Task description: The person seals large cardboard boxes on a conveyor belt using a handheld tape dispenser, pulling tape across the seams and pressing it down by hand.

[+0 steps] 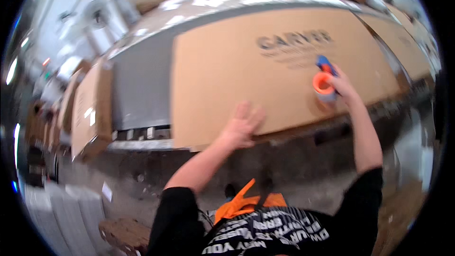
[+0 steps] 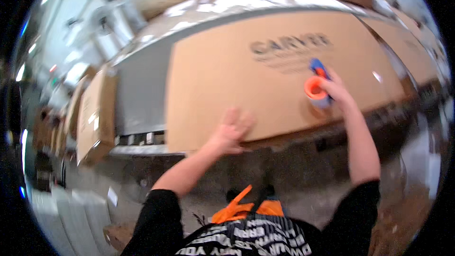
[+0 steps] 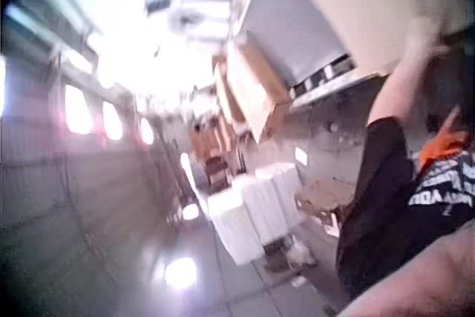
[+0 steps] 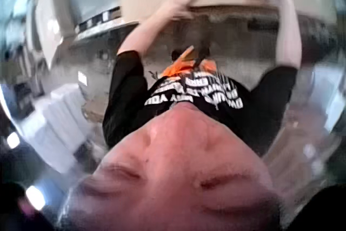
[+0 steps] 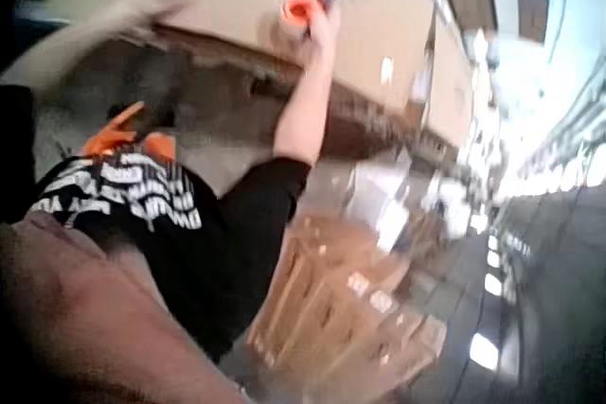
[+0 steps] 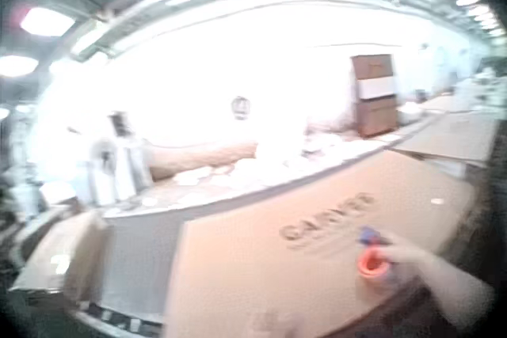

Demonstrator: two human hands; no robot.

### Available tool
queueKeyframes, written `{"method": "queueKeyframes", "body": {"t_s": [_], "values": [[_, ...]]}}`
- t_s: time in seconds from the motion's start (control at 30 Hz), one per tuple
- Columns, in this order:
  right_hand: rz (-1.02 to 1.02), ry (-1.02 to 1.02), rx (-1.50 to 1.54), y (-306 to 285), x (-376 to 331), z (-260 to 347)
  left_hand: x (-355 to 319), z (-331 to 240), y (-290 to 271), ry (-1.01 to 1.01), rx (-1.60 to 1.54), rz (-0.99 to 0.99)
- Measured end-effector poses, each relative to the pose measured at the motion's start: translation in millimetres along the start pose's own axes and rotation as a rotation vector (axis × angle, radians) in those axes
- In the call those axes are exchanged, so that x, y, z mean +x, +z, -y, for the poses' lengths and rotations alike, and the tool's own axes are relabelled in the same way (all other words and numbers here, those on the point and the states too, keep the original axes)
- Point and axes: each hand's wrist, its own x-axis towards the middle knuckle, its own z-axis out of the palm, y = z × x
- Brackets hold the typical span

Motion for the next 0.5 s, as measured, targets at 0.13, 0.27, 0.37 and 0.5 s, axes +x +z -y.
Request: {"method": "queueKeyframes", "body": {"t_s": [0.13, 0.27, 0.37, 0.5], "values": [[0.107, -0.191, -0.337, 0.5, 3.5, 41.9, 24.3, -9.6, -5.5, 0.145, -0.067, -0.126], [0.158, -0.236, -0.853, 112.8, -18.6, 124.6, 2.4, -11.4, 3.9, 0.063, -0.002, -0.119], [0.303, -0.092, -1.136, 87.5, -5.8, 50.9, 16.3, -10.5, 17.5, 0.101, 0.031, -0.212], [0.145, -0.367, -1.128, 56.0, -163.3, 44.3, 23.5, -10.8, 27.7, 0.137, 0.018, -0.245]]}}
